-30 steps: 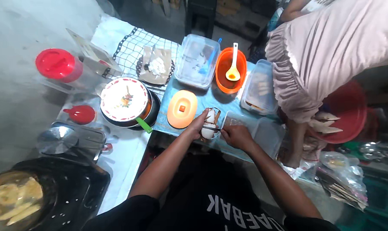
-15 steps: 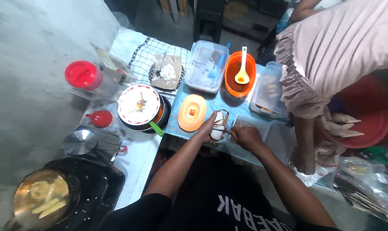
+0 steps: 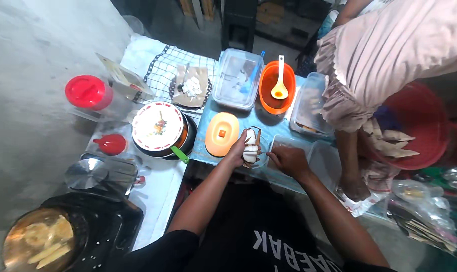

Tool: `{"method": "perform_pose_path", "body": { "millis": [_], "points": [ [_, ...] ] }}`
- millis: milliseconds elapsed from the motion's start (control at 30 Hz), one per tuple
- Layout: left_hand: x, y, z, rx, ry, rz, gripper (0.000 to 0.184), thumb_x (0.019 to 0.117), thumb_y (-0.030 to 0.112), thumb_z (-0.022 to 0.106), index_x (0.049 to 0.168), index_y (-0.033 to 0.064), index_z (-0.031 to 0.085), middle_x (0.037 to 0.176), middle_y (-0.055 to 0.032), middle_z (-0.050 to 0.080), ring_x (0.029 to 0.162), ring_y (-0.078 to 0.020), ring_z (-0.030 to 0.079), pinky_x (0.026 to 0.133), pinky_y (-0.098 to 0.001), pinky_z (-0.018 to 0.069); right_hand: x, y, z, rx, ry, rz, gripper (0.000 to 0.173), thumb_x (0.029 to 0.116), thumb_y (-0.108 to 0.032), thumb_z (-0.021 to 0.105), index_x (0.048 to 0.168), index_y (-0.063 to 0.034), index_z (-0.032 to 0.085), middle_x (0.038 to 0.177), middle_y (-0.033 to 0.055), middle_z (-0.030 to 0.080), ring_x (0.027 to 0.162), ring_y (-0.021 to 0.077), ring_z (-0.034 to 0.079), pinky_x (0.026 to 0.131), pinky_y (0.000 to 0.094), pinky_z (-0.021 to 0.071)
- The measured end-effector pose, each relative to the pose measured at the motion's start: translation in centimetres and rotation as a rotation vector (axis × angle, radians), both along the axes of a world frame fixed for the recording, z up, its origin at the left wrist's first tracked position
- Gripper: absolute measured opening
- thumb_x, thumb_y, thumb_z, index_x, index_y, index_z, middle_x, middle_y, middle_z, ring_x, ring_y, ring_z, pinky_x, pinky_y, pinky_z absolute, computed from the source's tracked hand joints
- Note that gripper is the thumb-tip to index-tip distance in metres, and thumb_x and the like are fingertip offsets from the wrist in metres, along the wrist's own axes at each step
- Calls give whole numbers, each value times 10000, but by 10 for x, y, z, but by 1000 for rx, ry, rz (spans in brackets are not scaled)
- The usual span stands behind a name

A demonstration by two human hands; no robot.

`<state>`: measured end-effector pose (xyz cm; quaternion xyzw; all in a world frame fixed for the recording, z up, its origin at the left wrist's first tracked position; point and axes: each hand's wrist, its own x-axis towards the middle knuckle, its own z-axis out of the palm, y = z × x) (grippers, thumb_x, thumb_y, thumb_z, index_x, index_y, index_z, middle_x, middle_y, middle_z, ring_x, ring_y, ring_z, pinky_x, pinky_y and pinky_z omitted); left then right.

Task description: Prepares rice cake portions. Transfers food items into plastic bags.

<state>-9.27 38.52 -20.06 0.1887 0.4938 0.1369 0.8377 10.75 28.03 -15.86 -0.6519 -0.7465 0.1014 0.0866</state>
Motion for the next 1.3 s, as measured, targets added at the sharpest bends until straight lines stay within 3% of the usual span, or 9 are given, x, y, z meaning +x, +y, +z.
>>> {"method": "perform_pose_path", "body": {
  "millis": [167, 500, 1033, 1300],
  "points": [
    [3, -2, -2, -17, -13, 0, 839, 964, 798, 282, 1363, 113, 557, 1078, -191, 712, 919, -340, 714, 792, -529, 596, -4, -9, -8, -51, 18, 33, 440, 1077, -449, 474, 955, -106, 720, 794, 85, 710, 706, 289, 722, 583, 507, 575],
    [9, 0, 9, -22, 4, -22, 831, 983, 774, 246, 1404, 111, 517, 1113, -192, 702, 946, -345, 714, 787, -530, 602, -6, -10, -4, -177, 4, 28, 450, 1083, -447, 462, 985, -92, 720, 825, 108, 725, 717, 327, 726, 598, 540, 566],
    [15, 6, 18, 40, -13, -6, 785, 989, 756, 303, 1364, 110, 546, 1052, -187, 701, 889, -323, 709, 788, -509, 599, -4, -7, -15, -26, 9, 31, 382, 1075, -386, 501, 909, -105, 699, 741, 81, 698, 655, 284, 712, 540, 494, 553],
    [12, 7, 22, -39, 8, 16, 787, 1000, 738, 285, 1351, 82, 542, 1057, -184, 704, 914, -318, 710, 793, -487, 600, -6, -7, -17, -15, 10, 61, 355, 1072, -356, 518, 899, -94, 685, 740, 92, 687, 658, 300, 704, 543, 493, 545]
  ]
}}
